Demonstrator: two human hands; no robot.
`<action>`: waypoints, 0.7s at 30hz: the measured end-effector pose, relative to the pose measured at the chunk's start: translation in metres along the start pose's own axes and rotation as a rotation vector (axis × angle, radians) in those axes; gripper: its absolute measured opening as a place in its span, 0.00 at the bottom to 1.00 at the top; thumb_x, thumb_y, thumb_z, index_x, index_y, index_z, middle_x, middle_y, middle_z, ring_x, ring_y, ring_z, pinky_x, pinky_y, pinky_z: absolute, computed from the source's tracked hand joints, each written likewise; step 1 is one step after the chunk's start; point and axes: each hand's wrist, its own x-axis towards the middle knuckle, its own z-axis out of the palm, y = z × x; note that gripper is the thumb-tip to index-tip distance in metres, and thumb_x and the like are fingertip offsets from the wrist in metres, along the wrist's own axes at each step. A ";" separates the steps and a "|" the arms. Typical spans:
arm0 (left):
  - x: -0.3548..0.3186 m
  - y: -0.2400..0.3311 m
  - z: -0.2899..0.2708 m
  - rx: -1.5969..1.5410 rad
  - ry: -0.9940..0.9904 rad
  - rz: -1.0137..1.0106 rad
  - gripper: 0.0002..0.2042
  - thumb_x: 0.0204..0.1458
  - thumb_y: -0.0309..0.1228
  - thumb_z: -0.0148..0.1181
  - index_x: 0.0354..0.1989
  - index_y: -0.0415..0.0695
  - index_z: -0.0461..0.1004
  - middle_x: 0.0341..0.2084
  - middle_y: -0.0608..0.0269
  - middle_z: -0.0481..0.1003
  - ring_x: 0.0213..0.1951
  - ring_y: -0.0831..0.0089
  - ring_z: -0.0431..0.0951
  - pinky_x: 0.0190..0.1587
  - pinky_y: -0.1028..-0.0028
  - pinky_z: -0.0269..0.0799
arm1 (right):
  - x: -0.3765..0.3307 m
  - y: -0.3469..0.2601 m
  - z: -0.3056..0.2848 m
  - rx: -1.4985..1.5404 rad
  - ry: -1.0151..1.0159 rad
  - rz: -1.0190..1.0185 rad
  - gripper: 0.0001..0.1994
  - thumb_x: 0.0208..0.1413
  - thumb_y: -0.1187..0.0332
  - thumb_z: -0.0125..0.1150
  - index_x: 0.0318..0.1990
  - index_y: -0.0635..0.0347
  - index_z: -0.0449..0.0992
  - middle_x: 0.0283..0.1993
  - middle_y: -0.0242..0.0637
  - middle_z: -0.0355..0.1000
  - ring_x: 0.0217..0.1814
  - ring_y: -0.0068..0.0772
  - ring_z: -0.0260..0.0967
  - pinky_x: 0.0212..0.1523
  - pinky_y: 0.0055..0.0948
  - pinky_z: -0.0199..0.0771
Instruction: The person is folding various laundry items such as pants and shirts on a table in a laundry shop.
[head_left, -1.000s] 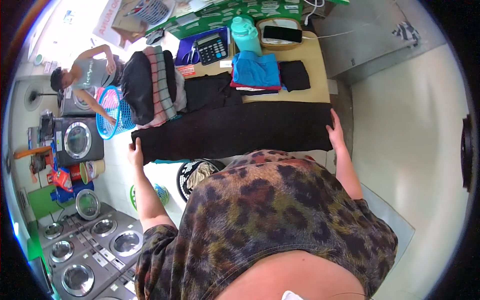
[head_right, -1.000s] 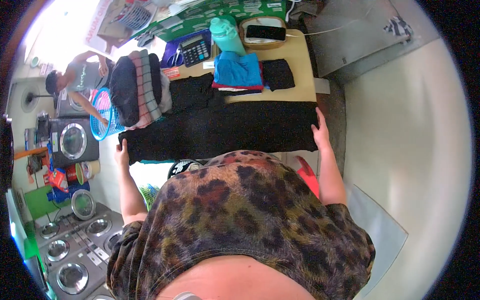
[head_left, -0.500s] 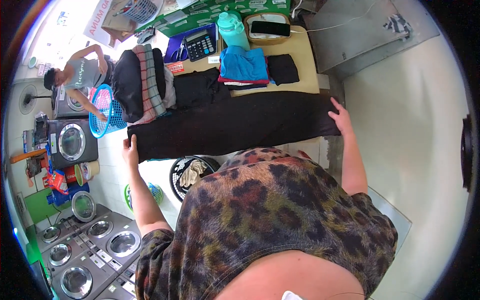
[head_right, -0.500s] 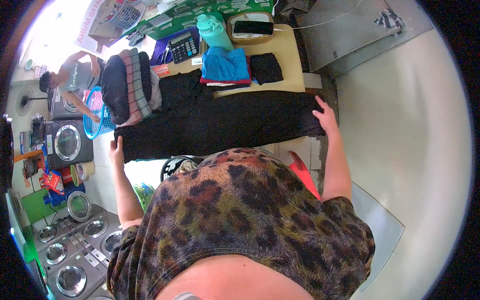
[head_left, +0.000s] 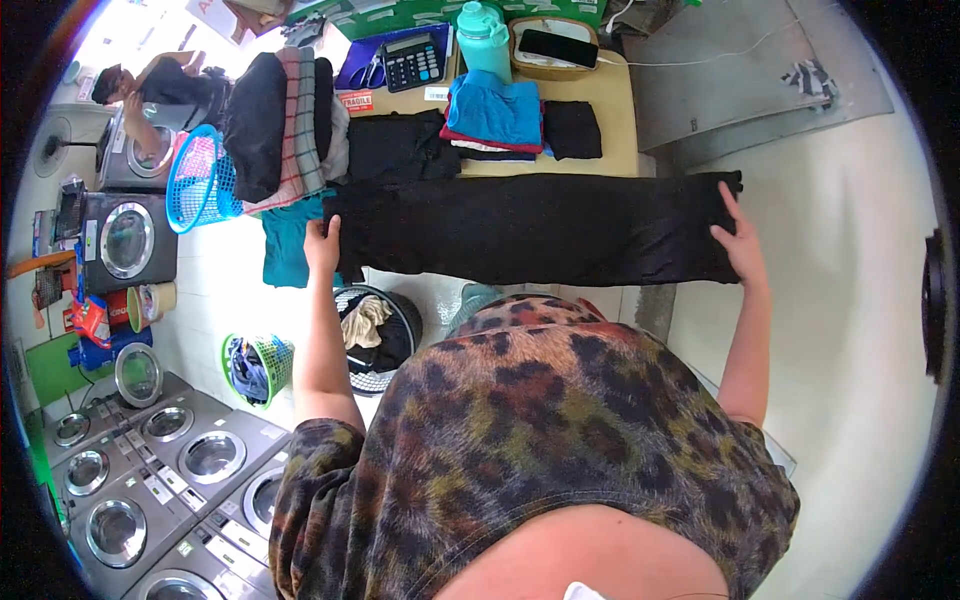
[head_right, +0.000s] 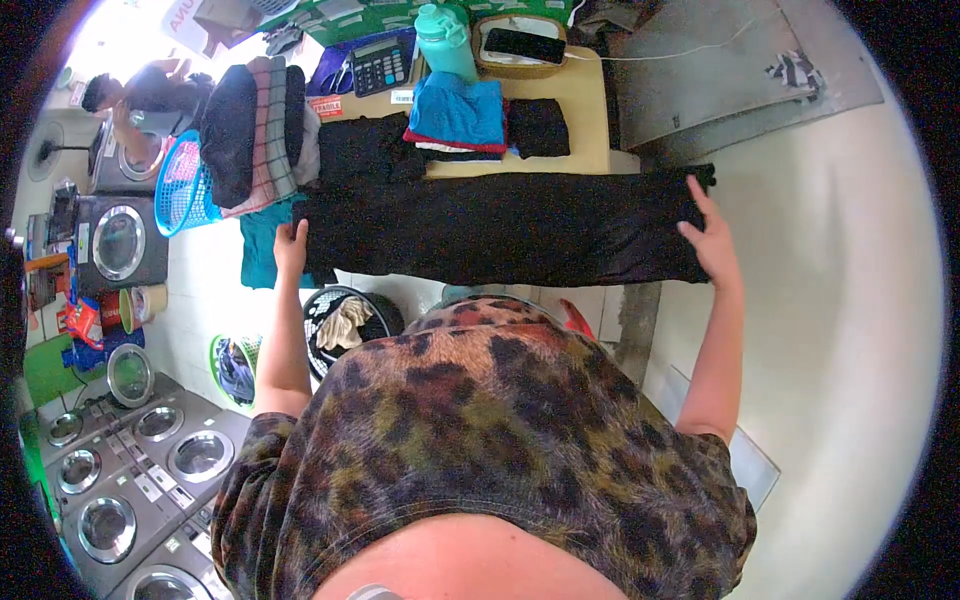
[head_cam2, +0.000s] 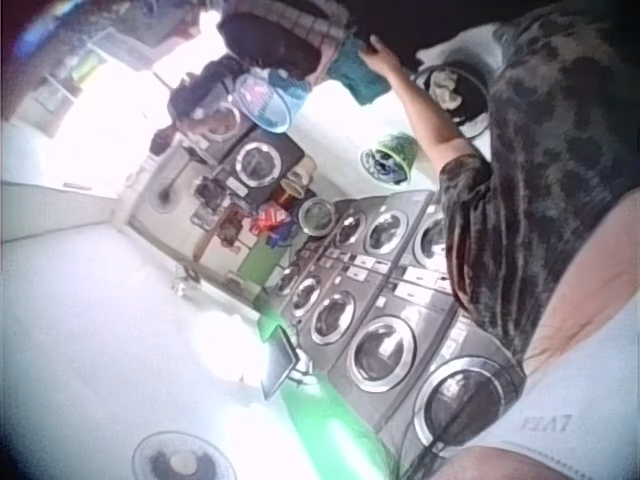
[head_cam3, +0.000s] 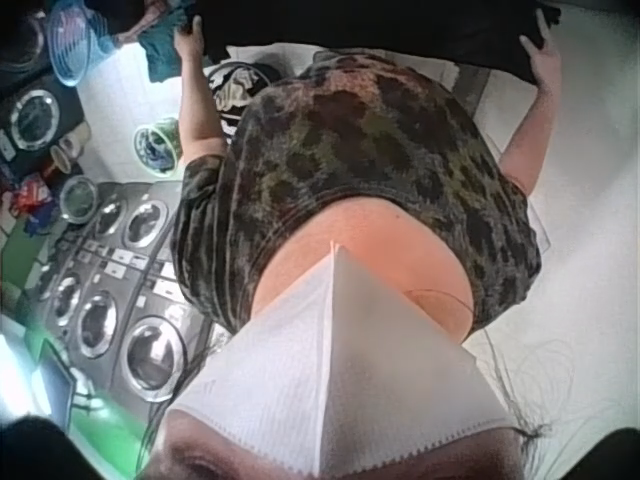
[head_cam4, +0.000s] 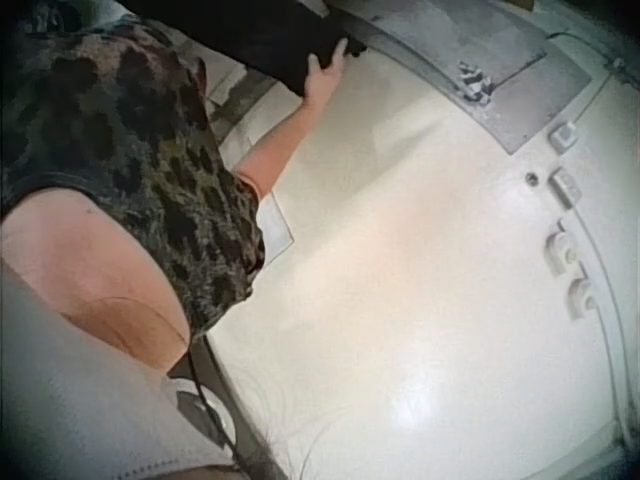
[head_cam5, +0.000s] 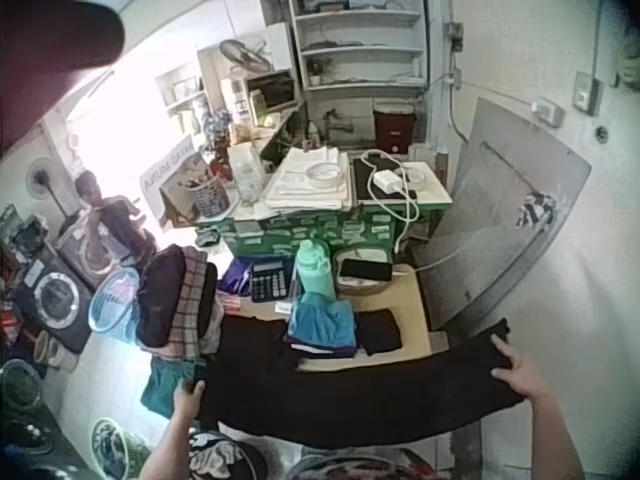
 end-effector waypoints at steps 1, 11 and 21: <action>-0.004 0.007 0.001 0.069 -0.020 -0.031 0.20 0.47 0.41 0.59 0.39 0.36 0.67 0.30 0.48 0.72 0.33 0.54 0.73 0.38 0.64 0.67 | 0.001 -0.015 0.013 0.010 -0.054 -0.043 0.34 0.43 0.79 0.55 0.62 0.54 0.54 0.65 0.38 0.51 0.68 0.32 0.45 0.65 0.30 0.42; -0.076 0.074 0.081 -0.995 -0.949 -0.754 0.42 0.46 0.68 0.33 0.61 0.47 0.52 0.54 0.51 0.61 0.48 0.59 0.67 0.48 0.62 0.65 | 0.010 -0.142 0.303 -0.005 -0.715 -0.064 0.45 0.45 0.71 0.57 0.65 0.54 0.32 0.67 0.58 0.21 0.50 0.54 0.66 0.28 0.33 0.78; -0.112 0.023 0.139 -0.499 -0.717 -0.420 0.26 0.46 0.44 0.60 0.48 0.38 0.65 0.30 0.60 0.75 0.31 0.71 0.75 0.34 0.75 0.70 | 0.000 -0.038 0.295 -0.326 -0.644 -0.177 0.21 0.46 0.67 0.58 0.50 0.61 0.67 0.50 0.50 0.66 0.49 0.47 0.67 0.48 0.36 0.69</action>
